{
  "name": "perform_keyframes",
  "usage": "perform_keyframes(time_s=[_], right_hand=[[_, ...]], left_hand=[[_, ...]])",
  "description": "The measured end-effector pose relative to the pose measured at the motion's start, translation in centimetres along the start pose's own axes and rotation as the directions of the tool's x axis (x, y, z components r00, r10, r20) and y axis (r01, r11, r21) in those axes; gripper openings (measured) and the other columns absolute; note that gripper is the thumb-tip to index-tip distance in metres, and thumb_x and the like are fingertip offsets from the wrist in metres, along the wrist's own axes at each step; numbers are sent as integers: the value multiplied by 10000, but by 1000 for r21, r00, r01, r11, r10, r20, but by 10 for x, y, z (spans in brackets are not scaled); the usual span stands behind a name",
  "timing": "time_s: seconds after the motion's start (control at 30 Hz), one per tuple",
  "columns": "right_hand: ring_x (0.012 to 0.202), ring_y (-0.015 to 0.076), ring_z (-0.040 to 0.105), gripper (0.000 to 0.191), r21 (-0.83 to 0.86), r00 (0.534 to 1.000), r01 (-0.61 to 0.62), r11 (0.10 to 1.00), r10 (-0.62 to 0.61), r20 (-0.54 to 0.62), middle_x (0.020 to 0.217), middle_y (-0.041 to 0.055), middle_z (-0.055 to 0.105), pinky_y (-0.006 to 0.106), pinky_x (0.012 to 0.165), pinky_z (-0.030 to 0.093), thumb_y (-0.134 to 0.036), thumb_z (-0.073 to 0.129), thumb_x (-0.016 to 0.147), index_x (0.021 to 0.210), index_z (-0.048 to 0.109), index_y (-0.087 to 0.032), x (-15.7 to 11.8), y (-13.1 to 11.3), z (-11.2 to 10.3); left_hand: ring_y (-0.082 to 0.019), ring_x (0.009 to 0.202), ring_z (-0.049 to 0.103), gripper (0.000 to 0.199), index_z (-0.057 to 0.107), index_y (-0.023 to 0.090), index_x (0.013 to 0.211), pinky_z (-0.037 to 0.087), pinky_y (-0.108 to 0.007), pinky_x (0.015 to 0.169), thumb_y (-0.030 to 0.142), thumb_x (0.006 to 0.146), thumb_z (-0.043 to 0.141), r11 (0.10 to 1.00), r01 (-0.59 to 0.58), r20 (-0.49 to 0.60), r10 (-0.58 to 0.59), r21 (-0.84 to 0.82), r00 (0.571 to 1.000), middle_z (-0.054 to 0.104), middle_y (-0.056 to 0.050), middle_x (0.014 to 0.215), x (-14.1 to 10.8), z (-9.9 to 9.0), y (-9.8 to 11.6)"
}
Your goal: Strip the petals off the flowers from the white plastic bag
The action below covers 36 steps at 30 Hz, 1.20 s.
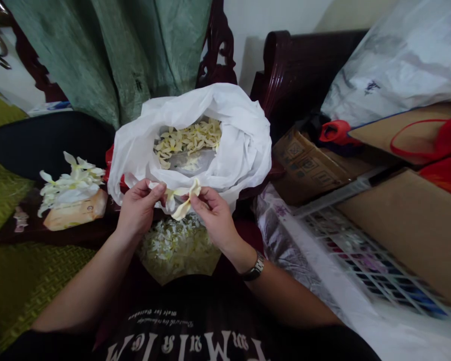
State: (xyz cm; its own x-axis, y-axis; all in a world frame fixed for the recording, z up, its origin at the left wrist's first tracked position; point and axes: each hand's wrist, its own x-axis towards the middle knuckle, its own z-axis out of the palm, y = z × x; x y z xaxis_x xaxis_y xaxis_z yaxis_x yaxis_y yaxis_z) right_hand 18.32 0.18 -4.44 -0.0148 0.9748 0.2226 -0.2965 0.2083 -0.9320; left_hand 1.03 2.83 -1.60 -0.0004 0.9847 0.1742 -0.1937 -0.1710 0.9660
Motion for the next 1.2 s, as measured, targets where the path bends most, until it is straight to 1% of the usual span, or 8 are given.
perform_keyframes(time_s=[0.2,0.3,0.47,0.7,0.83,0.93,1.03,1.2], right_hand=[[944,197,703,230,-77,999,45,996,-45,3,1047,37,758,361,904,557,-448,715,892,1043,714,-275,-3,-4,-8],[999,199,691,168,-138,994,103,985,-98,50,1110,38,747,358,916,551,-402,729,886,996,747,-277,-2,-13,-11],[914,220,687,176,-315,978,136,939,-75,195,934,48,762,382,886,535,-407,721,886,885,773,-239,1,-19,-15],[787,178,656,223,-204,975,-68,977,108,194,820,13,729,322,786,522,-452,771,832,843,760,-229,1,-6,-18],[754,167,647,245,-125,960,-175,977,197,197,792,6,723,326,782,536,-471,799,789,813,757,-232,-1,-5,-17],[819,180,665,256,-124,948,-215,969,237,213,863,22,748,349,836,546,-478,802,778,837,768,-231,-2,-8,-18],[930,193,667,227,-149,957,-195,969,222,189,970,35,757,353,896,535,-450,806,781,859,778,-238,-4,-11,-19],[762,154,644,220,-167,945,-242,956,271,180,814,7,726,312,787,531,-430,795,796,845,763,-218,-8,-3,-21]], left_hand=[[-76,495,452,404,537,189,682,360,-225,515,430,735,856,996,35,41,-38,79,998,557,57,562,-3,-3,1],[-75,512,440,424,521,187,657,351,-222,515,420,717,870,989,21,74,-32,143,997,551,56,575,-7,-3,8],[-89,535,455,435,529,187,627,366,-229,528,442,696,875,968,-20,112,-9,249,994,555,47,579,-12,-1,19],[-87,501,437,422,571,184,646,350,-225,514,474,686,875,955,61,137,-105,292,985,552,45,547,-14,-12,15],[-90,494,463,381,598,180,689,369,-222,528,491,793,791,964,147,217,-196,220,956,559,31,545,-15,-25,15],[-99,517,490,349,643,169,690,373,-224,532,465,790,797,937,173,291,-264,302,920,587,12,580,-16,-34,20],[-112,553,501,321,691,161,664,374,-228,543,438,781,803,879,92,354,-282,469,892,609,-5,601,-18,-41,21],[-128,577,489,347,636,178,587,367,-232,548,429,702,848,788,-40,340,-218,614,915,586,15,585,-27,-46,4]])
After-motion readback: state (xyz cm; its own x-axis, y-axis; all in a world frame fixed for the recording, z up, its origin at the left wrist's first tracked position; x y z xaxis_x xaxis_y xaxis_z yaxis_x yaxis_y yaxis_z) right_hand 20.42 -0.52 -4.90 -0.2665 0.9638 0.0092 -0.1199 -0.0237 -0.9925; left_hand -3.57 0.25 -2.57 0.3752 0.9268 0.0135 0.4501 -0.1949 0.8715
